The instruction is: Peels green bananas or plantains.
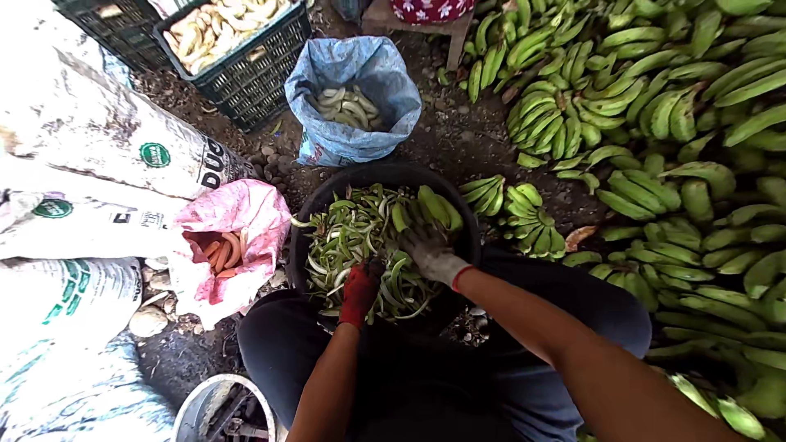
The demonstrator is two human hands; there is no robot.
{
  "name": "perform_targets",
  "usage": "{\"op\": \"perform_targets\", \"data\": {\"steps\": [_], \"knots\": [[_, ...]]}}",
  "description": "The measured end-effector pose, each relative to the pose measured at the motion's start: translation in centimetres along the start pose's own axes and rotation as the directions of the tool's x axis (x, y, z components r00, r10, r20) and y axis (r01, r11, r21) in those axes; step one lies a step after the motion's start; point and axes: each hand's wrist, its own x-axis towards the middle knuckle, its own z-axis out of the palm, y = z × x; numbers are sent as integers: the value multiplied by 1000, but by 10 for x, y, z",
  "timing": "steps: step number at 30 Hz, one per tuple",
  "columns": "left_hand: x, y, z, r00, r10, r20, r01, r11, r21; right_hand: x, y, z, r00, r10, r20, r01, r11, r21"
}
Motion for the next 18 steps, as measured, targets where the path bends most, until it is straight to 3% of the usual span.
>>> {"op": "perform_targets", "data": {"steps": [5,9,11,14,18], "knots": [[-2,3,2,1000,-23,16,23,1000,15,-2,25,24,993,-73,88,84,989,-122],[2,2,7,997,43,59,-49,993,105,-2,30,36,996,-79,48,85,984,-158],[4,-1,10,998,-10,62,14,997,-74,2,32,34,996,-88,35,92,987,-135],[1,-7,13,992,-90,88,117,913,-391,2,33,26,996,-84,13,84,997,0],[-1,-2,12,995,-72,69,91,939,-333,7,29,6,998,44,-42,-37,986,164]]}}
